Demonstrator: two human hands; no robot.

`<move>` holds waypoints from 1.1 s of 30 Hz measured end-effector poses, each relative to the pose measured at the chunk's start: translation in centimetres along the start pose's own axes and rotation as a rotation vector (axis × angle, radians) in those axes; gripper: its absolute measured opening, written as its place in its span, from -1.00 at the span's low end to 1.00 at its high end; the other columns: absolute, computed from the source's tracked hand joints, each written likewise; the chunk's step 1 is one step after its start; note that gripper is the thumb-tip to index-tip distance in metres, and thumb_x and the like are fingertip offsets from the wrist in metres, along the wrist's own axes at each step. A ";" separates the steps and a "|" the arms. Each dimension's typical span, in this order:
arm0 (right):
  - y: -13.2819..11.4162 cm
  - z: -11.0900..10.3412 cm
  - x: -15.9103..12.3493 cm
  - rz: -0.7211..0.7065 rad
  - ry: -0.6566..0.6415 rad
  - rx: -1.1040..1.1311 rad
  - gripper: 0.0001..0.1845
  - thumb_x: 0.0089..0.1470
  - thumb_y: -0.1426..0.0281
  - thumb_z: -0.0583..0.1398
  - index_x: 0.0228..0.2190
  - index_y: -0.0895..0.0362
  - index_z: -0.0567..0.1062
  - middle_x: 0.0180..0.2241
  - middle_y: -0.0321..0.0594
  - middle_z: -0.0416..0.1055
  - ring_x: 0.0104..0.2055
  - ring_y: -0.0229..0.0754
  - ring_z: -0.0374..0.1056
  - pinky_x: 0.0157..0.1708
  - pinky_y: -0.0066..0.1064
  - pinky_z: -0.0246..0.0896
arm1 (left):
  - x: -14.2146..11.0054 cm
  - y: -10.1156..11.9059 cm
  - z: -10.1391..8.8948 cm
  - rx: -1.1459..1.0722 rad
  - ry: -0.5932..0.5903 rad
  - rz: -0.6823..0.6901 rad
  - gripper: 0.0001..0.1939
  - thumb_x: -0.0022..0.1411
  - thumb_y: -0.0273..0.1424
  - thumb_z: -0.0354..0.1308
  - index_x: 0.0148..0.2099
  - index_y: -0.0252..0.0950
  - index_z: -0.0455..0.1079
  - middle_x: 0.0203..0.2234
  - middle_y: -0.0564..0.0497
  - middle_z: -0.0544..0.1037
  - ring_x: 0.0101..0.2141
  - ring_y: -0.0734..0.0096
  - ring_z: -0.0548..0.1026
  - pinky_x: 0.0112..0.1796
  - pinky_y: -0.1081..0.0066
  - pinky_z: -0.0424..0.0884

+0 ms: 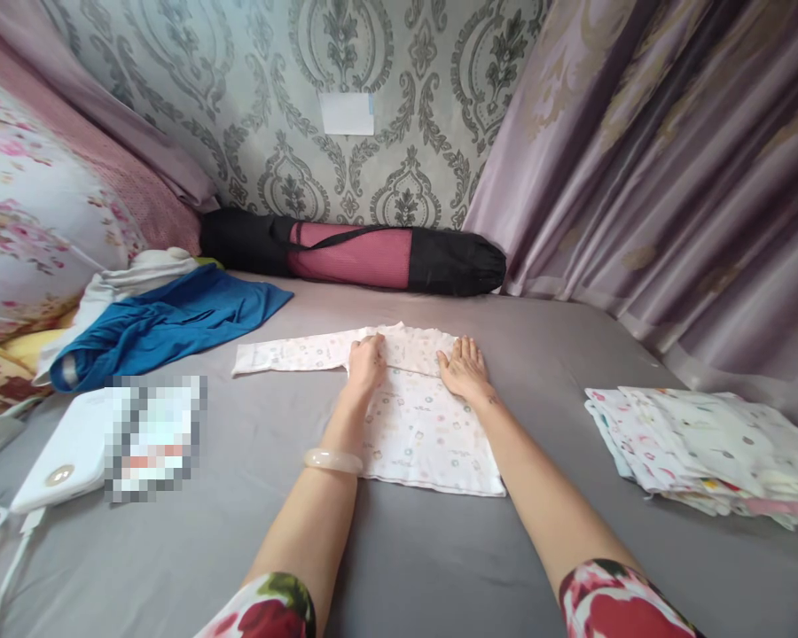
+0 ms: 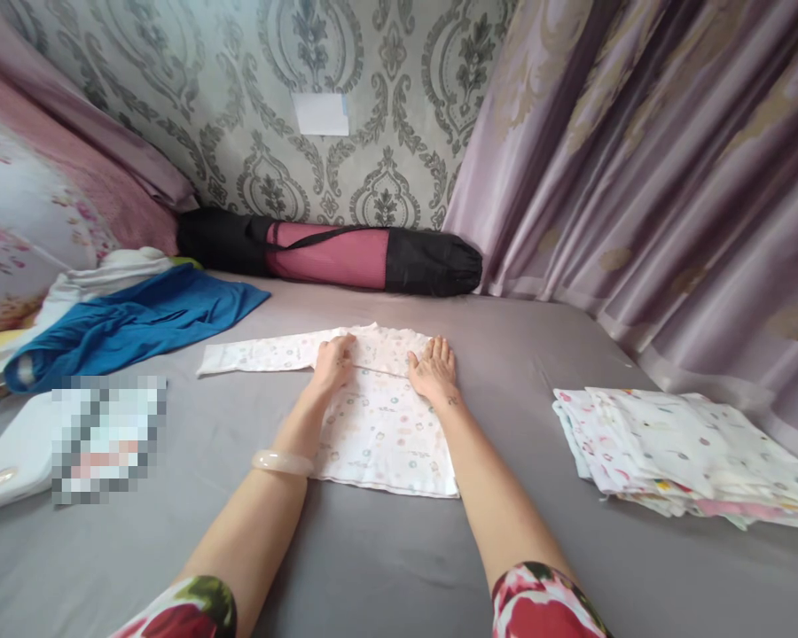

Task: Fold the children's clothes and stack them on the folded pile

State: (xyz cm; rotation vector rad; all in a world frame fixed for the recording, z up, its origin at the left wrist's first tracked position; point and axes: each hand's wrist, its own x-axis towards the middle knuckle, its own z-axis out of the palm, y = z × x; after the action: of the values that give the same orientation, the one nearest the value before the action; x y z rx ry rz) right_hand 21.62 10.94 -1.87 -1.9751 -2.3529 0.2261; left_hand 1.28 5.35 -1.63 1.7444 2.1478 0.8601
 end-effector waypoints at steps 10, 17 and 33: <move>-3.4 -0.8 0.4 -0.047 -0.046 0.008 -0.23 0.30 0.09 -0.34 0.34 0.32 -0.11 0.39 0.00 -0.31 0.41 -0.02 -0.42 0.32 -0.03 -0.50 | -0.7 1.1 -0.6 0.218 -0.069 -0.065 -0.48 0.18 -0.54 -0.09 0.17 -0.10 0.27 0.29 0.01 0.18 0.26 -0.01 0.02 0.11 0.01 0.08; -3.5 0.4 0.4 -0.022 -0.033 -0.002 -0.25 0.30 0.10 -0.31 0.35 0.28 -0.15 0.39 -0.02 -0.33 0.41 0.00 -0.40 0.31 0.01 -0.50 | -1.0 1.4 -1.1 0.269 -0.145 -0.110 -0.58 0.25 -0.50 -0.13 0.10 -0.22 0.33 0.31 -0.15 0.11 0.30 -0.13 -0.04 0.16 -0.13 -0.01; -8.1 -0.5 -0.6 -0.236 -0.095 0.075 -0.30 0.31 0.14 -0.27 0.35 0.20 -0.15 0.40 -0.06 -0.39 0.42 -0.04 -0.49 0.31 0.01 -0.56 | -0.2 -1.6 -6.2 0.046 0.057 -0.471 -0.58 0.32 -0.32 -0.08 0.15 -0.26 0.36 0.01 -0.20 0.50 0.16 0.00 0.28 0.07 0.08 0.24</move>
State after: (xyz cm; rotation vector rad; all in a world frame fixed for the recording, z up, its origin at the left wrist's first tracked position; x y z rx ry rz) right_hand 13.88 9.05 -0.10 -1.6710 -2.5663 0.3965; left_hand -3.27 3.22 2.39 1.1572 2.4800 0.7407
